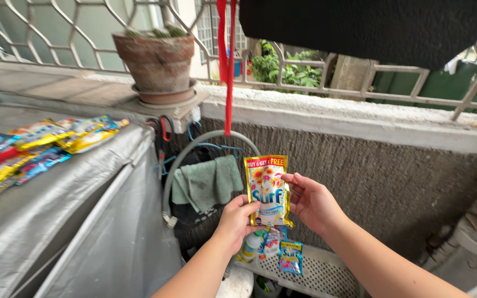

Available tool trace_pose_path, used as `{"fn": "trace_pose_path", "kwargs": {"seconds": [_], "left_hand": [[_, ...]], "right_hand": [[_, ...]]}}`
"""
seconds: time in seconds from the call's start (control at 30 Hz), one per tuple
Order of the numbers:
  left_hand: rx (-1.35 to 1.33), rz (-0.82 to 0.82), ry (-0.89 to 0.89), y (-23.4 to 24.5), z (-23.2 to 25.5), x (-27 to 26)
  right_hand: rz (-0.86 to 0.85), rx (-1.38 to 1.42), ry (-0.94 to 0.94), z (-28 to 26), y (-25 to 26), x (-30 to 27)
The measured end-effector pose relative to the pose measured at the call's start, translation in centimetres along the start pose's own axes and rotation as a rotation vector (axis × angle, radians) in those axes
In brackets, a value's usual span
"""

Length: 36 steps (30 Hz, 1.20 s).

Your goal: The person repeatedly picks up packets of laundry detergent and a bottle of liquid detergent from a white plastic shelf and places them on top of a washing machine. The person handles the items one at a time, moving them between the shelf and the machine surface.

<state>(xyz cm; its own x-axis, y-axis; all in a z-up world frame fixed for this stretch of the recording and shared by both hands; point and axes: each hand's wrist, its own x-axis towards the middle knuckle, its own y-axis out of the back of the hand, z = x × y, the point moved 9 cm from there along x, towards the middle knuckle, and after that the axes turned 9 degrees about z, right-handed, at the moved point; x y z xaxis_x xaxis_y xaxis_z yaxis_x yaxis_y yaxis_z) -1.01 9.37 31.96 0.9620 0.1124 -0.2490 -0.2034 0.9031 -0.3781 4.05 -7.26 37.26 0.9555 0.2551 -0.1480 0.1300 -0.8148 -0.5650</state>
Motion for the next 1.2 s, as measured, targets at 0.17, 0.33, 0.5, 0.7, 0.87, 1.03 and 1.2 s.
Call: {"fn": "trace_pose_path", "kwargs": {"seconds": [0.17,0.33,0.5,0.7,0.87,1.03,1.2], "left_hand": [[-0.025,0.078,-0.094,2.0,4.3,-1.9],[-0.052,0.174,-0.189,4.7,7.9,-3.4],[-0.077,0.231,-0.308,7.6,11.2,-5.1],[-0.060,0.362,-0.400,12.3,14.2,-6.7],[0.030,0.408,-0.632,15.1,18.7,-8.5],[0.103,0.501,-0.724,18.4,22.6,-11.6],[0.108,0.575,-0.794,21.9,25.5,-14.8]], "right_hand": [[-0.069,-0.050,0.005,-0.5,-4.6,-1.0],[-0.133,-0.135,0.017,0.7,-8.8,-1.5],[-0.169,-0.294,-0.026,2.4,-12.9,-2.6],[-0.237,-0.443,0.028,3.2,-18.4,-3.4],[-0.314,-0.535,0.149,3.5,-23.2,-3.2],[-0.398,-0.566,0.195,4.4,-28.1,-3.1],[-0.478,-0.531,0.191,6.0,-32.5,-3.4]]}}
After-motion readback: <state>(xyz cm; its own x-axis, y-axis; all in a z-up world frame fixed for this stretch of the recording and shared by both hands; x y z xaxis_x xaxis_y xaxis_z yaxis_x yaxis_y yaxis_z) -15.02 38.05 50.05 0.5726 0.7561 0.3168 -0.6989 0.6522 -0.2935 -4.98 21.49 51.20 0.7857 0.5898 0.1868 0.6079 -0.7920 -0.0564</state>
